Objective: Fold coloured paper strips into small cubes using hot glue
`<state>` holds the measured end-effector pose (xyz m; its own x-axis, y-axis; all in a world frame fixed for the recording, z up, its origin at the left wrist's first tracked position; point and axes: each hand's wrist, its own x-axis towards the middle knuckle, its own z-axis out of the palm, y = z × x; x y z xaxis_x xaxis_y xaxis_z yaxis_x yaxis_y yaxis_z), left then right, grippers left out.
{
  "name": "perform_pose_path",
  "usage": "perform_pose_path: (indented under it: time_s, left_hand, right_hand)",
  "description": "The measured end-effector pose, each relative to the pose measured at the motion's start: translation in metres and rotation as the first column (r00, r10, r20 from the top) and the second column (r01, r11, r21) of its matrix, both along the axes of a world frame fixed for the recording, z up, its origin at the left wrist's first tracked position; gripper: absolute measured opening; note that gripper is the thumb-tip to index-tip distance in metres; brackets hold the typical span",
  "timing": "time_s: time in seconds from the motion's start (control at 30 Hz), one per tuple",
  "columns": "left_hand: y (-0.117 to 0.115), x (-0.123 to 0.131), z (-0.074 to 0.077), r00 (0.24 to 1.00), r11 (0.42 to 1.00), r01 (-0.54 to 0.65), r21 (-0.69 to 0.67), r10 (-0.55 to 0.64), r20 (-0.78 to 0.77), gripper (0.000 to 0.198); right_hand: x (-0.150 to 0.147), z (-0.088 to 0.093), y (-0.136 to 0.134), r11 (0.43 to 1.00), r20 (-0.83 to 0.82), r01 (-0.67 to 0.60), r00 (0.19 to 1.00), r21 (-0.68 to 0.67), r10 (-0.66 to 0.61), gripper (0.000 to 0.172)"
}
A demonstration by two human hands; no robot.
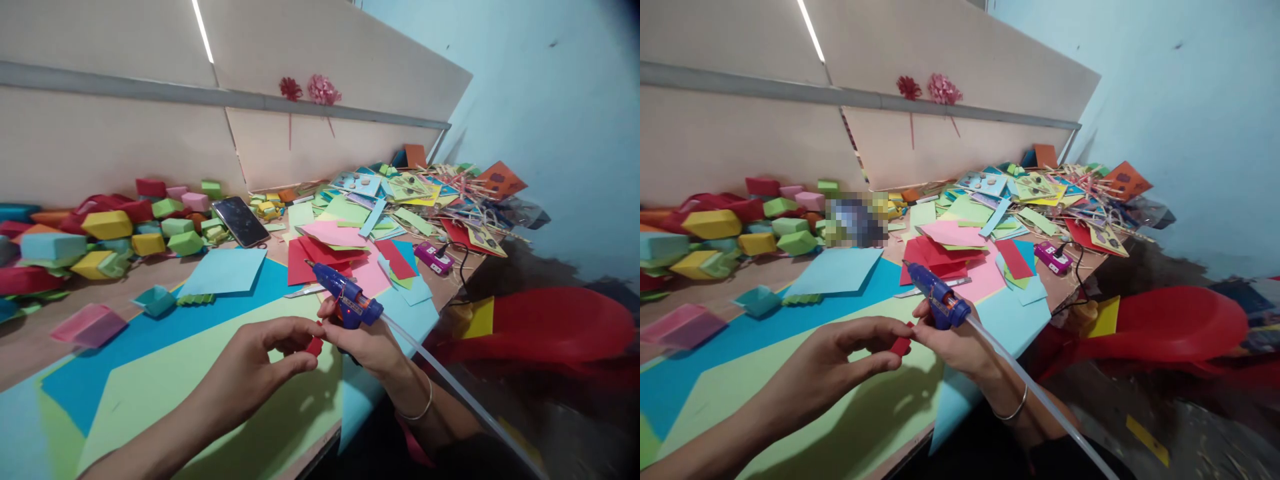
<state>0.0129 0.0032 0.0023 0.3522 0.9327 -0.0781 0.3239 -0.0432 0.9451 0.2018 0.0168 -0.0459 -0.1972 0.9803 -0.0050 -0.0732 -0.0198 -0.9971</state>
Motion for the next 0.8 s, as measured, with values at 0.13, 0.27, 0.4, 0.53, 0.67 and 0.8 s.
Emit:
perform_pose_path:
  time_s: [0.13, 0.27, 0.4, 0.53, 0.67, 0.8]
  left_hand:
    - [0.001, 0.001, -0.001, 0.999, 0.999, -0.045, -0.009, 0.045, 0.020, 0.024]
    - [0.001, 0.002, -0.003, 0.996, 0.995, -0.047, -0.091, 0.054, 0.077, 0.028]
    - [0.002, 0.002, -0.002, 0.985, 0.981, -0.051, -0.185, 0.080, 0.150, 0.027]
    - [0.003, 0.003, -0.002, 0.978, 0.971, -0.038, -0.236, 0.085, 0.190, 0.025]
    - [0.004, 0.004, -0.003, 0.968, 0.961, -0.100, -0.259, 0.154, 0.198, 0.024]
    - [0.009, 0.001, -0.004, 0.925, 0.930, -0.243, -0.277, 0.308, 0.224, 0.030]
  right_hand:
    - [0.000, 0.002, 0.002, 0.999, 0.013, -0.033, 0.999, 0.023, 0.032, 0.025]
    - [0.000, 0.004, 0.002, 0.999, 0.008, -0.017, 1.000, 0.047, 0.016, 0.026]
    - [-0.001, 0.005, 0.001, 0.999, 0.012, -0.001, 1.000, 0.038, 0.000, 0.026]
    - [-0.002, 0.004, 0.002, 0.994, 0.013, 0.020, 1.000, 0.109, -0.021, 0.022]
    - [0.006, 0.009, 0.002, 0.979, 0.079, 0.006, 0.997, 0.202, -0.022, 0.019]
    - [0.023, 0.021, -0.001, 0.876, 0.248, -0.066, 0.967, 0.479, -0.063, 0.021]
